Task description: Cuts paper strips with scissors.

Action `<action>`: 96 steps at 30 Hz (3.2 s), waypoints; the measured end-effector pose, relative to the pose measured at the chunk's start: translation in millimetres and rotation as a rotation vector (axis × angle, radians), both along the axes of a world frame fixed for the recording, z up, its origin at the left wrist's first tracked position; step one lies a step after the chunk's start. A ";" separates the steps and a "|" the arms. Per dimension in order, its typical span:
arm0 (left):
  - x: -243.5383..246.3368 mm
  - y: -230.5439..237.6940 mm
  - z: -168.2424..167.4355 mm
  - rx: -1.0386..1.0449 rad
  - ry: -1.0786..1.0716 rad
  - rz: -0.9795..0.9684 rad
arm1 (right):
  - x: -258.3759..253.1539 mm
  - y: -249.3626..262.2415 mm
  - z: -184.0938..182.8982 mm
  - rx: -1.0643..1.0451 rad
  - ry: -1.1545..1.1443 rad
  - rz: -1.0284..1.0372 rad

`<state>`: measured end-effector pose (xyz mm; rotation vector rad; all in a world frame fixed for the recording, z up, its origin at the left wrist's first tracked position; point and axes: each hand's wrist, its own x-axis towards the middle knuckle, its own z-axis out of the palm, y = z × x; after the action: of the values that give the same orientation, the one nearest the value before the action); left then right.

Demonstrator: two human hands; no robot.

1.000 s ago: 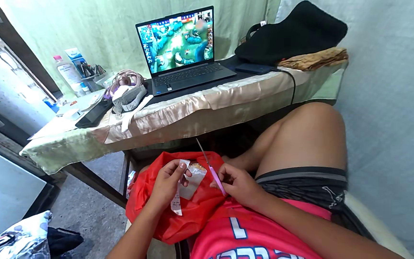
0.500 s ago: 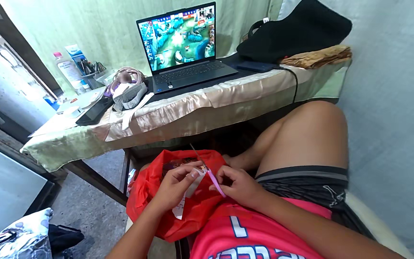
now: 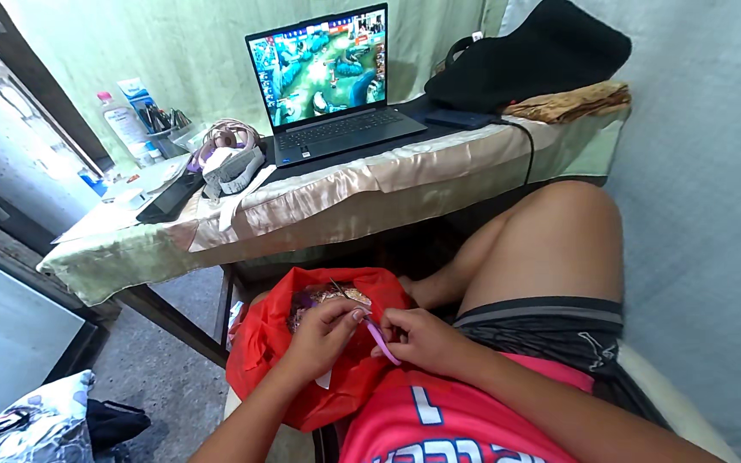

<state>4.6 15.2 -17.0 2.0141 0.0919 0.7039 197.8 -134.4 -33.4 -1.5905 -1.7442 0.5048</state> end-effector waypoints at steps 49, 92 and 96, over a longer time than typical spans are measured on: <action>-2.2 3.8 -0.7 -0.022 -0.054 -0.014 | -4.4 -2.1 6.2 -0.216 0.641 0.230; -2.6 1.2 0.8 -0.031 -0.037 -0.072 | 13.1 6.7 -9.3 -0.493 0.991 0.460; -2.7 1.2 1.1 -0.027 -0.040 -0.073 | 12.8 6.0 -8.1 -0.501 0.957 0.457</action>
<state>1.8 16.4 -16.0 1.9663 0.0042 0.6919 210.6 -128.3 -41.4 -0.9128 -1.2281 1.7025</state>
